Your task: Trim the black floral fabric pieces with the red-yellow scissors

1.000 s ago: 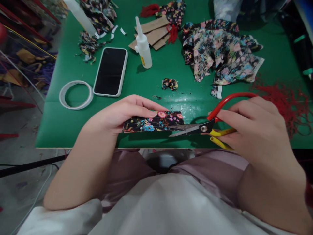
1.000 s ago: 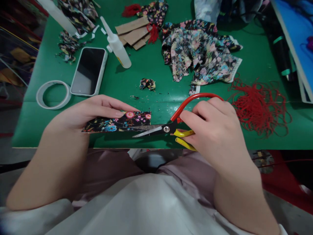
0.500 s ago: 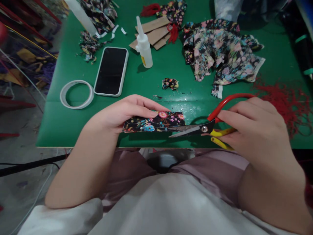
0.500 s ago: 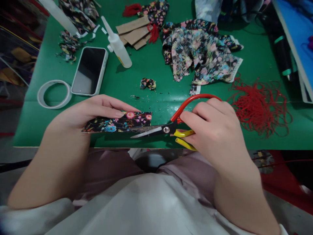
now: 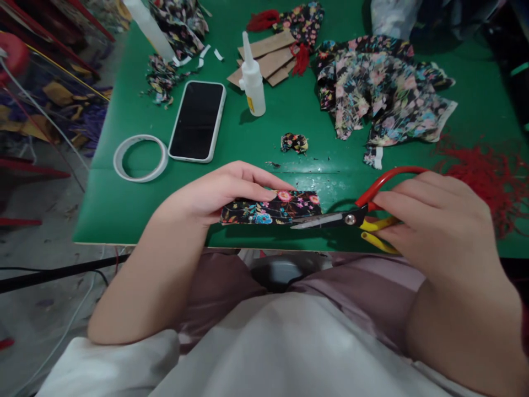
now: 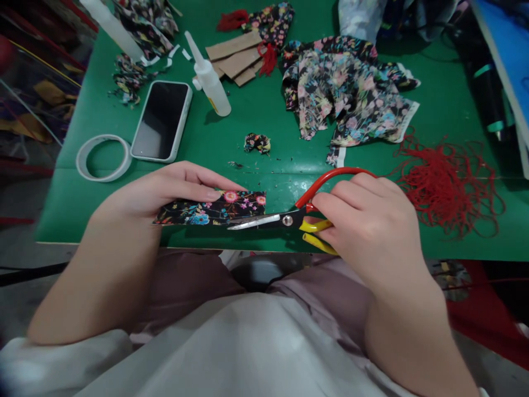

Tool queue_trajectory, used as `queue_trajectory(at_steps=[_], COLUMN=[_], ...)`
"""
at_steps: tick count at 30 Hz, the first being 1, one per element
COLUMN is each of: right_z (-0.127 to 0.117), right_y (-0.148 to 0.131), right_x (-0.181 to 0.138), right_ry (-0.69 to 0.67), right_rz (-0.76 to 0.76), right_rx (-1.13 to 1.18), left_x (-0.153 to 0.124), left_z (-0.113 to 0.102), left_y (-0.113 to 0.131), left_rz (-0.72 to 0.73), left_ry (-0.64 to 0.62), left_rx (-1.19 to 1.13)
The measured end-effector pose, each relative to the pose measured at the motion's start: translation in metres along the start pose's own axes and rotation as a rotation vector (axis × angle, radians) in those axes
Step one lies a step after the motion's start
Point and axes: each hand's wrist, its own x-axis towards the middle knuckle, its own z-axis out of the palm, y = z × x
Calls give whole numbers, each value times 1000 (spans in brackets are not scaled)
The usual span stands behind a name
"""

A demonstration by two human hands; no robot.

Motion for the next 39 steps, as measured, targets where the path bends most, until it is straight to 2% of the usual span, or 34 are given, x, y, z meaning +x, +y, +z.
queue_trajectory(at_steps=[12,19,28,31,35,39], right_z=[1,5,7,6,7,15], right_y=[-7,-7,-13,-14,-11,-7], right_x=[2,4,8,10,11,16], right_ry=[-41,-55,-67,-50,0,1], right_rz=[11,-17,-61,13,122,149], right_rx=[9,-22,12,33,-24,-80], left_x=[3,3,7,9,10,22], left_z=[1,4,6,4,-4,-22], left_y=[-5,-6,-10,-12,-9,3], left_rz=[22,113,202,281,489,625], left_ry=[0,-23,69,185,476,703], left_rx=[-37,-7,136,117,4,116])
